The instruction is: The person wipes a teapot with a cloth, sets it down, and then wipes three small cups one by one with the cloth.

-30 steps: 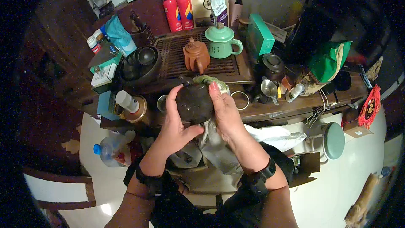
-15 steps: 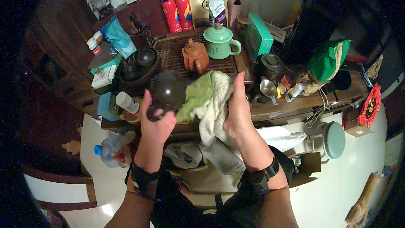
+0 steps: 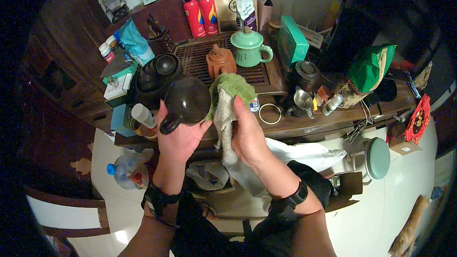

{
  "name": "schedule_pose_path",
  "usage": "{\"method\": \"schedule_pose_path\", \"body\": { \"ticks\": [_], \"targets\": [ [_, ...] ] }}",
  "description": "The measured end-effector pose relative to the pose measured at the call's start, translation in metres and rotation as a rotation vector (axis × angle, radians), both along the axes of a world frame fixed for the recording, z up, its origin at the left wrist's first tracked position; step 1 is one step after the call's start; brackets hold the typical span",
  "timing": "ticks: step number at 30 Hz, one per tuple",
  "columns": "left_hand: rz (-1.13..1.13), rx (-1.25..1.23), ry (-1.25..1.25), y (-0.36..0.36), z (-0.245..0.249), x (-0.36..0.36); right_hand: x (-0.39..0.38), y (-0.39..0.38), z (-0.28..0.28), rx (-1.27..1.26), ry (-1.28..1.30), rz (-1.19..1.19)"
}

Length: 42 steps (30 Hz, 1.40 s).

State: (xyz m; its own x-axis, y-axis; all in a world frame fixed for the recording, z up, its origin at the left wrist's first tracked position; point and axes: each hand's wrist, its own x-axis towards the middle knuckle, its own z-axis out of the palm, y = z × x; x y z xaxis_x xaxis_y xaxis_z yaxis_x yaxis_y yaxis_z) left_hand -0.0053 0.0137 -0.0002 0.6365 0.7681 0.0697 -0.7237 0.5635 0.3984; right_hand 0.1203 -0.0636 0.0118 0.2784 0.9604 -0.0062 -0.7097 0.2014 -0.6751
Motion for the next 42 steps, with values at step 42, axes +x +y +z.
{"method": "schedule_pose_path", "body": {
  "ticks": [42],
  "targets": [
    [-0.107,0.046,0.011,-0.035,-0.002,0.005,0.017,-0.009,0.012,0.507,-1.639,-0.267]
  ]
}}
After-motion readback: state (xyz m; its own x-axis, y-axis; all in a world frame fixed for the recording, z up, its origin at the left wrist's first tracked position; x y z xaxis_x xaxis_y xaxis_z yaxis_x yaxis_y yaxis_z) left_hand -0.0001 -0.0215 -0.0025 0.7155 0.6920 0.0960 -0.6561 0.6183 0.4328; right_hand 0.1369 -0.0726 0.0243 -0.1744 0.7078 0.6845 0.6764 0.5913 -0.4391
